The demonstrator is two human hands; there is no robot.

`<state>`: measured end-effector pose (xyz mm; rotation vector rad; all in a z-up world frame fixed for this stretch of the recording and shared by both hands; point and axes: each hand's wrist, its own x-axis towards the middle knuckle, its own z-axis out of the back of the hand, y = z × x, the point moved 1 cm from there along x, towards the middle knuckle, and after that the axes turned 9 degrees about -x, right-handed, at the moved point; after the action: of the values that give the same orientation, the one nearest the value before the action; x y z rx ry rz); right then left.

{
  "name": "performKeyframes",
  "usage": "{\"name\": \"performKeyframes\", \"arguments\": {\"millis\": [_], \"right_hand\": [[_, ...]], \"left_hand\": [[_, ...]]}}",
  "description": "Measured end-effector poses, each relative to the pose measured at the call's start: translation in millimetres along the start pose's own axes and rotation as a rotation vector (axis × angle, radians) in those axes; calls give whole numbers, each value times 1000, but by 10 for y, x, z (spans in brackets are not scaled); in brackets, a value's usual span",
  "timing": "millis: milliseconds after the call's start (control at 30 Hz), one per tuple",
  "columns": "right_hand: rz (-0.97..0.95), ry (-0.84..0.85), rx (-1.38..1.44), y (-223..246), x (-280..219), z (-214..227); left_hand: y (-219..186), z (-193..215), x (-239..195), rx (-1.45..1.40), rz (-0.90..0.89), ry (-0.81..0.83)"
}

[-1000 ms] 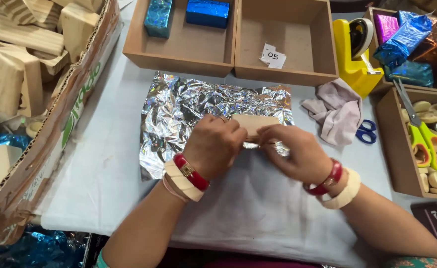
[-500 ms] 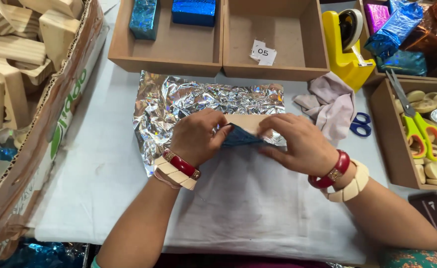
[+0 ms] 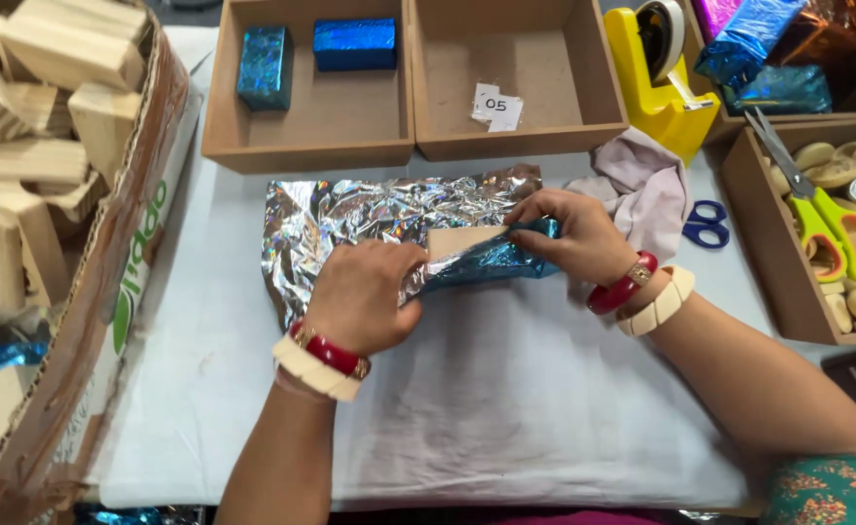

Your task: The person wraps a small wooden block in shiny blue foil, folding the edges and securing them with clear tape. They then use scissors to trim the excess foil and place the wrapped block into a cardboard box.

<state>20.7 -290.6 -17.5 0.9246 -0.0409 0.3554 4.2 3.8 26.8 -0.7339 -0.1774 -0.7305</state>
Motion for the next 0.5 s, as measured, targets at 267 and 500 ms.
{"name": "performKeyframes", "arguments": {"millis": [267, 500], "right_hand": [[-14, -52, 82, -151, 23, -72], [35, -51, 19, -122, 18, -49]], "left_hand": [[96, 239, -110, 119, 135, -1], [620, 369, -112, -375, 544, -173]]}}
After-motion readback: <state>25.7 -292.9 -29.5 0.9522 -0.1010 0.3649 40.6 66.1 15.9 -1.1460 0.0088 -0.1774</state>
